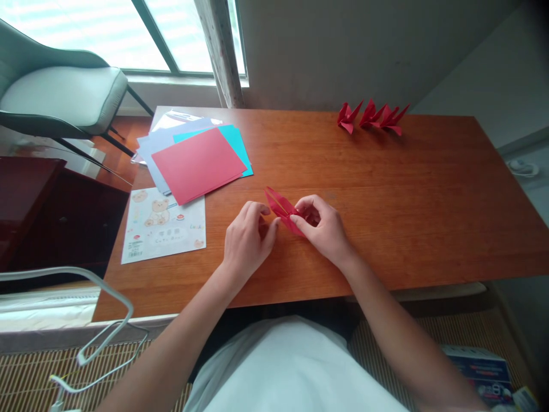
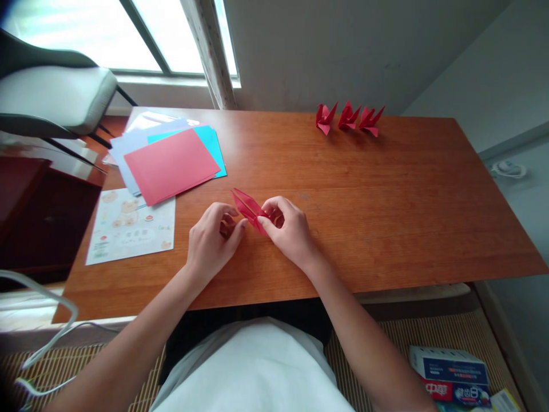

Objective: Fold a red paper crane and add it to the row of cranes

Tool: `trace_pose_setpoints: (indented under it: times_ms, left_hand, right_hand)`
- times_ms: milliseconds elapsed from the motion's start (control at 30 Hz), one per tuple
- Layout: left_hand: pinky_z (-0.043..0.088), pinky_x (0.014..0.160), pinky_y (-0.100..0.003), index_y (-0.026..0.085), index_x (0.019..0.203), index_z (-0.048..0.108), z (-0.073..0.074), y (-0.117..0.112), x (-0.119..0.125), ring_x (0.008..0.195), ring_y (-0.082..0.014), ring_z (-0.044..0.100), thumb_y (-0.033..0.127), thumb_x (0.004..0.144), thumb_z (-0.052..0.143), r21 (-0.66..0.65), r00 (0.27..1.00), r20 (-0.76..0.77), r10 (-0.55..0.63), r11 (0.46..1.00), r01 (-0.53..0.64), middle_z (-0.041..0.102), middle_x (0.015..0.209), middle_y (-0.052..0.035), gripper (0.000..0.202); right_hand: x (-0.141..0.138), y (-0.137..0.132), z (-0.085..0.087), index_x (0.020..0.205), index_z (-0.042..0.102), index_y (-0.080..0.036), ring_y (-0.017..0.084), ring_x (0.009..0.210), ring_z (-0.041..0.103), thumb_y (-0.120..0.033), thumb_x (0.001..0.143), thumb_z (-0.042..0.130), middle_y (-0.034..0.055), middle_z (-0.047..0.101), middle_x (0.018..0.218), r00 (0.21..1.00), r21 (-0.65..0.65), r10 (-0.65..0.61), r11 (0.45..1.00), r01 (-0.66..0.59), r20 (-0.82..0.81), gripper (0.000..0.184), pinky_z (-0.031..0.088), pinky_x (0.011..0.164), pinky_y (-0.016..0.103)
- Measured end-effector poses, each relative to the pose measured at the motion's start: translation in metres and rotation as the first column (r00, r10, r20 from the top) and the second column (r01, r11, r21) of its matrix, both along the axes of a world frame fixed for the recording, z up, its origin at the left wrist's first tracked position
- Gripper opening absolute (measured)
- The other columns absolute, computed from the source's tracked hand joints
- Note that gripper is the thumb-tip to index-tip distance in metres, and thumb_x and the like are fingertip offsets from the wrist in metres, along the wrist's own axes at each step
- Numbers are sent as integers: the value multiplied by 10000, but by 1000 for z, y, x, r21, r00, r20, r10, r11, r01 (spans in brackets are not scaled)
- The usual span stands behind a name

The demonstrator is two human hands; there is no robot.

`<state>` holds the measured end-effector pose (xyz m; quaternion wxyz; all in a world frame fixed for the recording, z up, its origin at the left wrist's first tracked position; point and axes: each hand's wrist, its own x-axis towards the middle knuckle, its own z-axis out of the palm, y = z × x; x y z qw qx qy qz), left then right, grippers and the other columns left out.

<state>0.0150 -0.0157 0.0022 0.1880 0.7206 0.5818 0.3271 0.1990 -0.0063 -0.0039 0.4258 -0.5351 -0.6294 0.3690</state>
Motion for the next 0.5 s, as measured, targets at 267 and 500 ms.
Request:
trace_pose_setpoints:
  times_ms: [267, 500]
  left_hand:
    - [560, 790, -288, 197, 929, 619, 8, 10, 14, 856, -176, 695, 375, 866, 722, -265, 644, 764, 35, 927, 265, 708, 925, -40, 215]
    - [540, 731, -265, 168, 844, 673, 12, 32, 13, 776, -163, 679, 385, 776, 814, -289, 618, 783, 75, 923, 253, 722, 841, -36, 268]
  right_hand:
    - [-14, 7, -3, 938, 591, -249, 159, 781, 659, -399, 783, 787, -1, 666, 874, 932, -81, -88, 995, 63, -351, 292, 570, 693, 297]
    - [-7, 19, 7, 1001, 642, -230, 174, 869, 685, -394, 848, 740, 32, 716, 975, 941, -56, 59, 995, -82, -335, 245, 586, 784, 328]
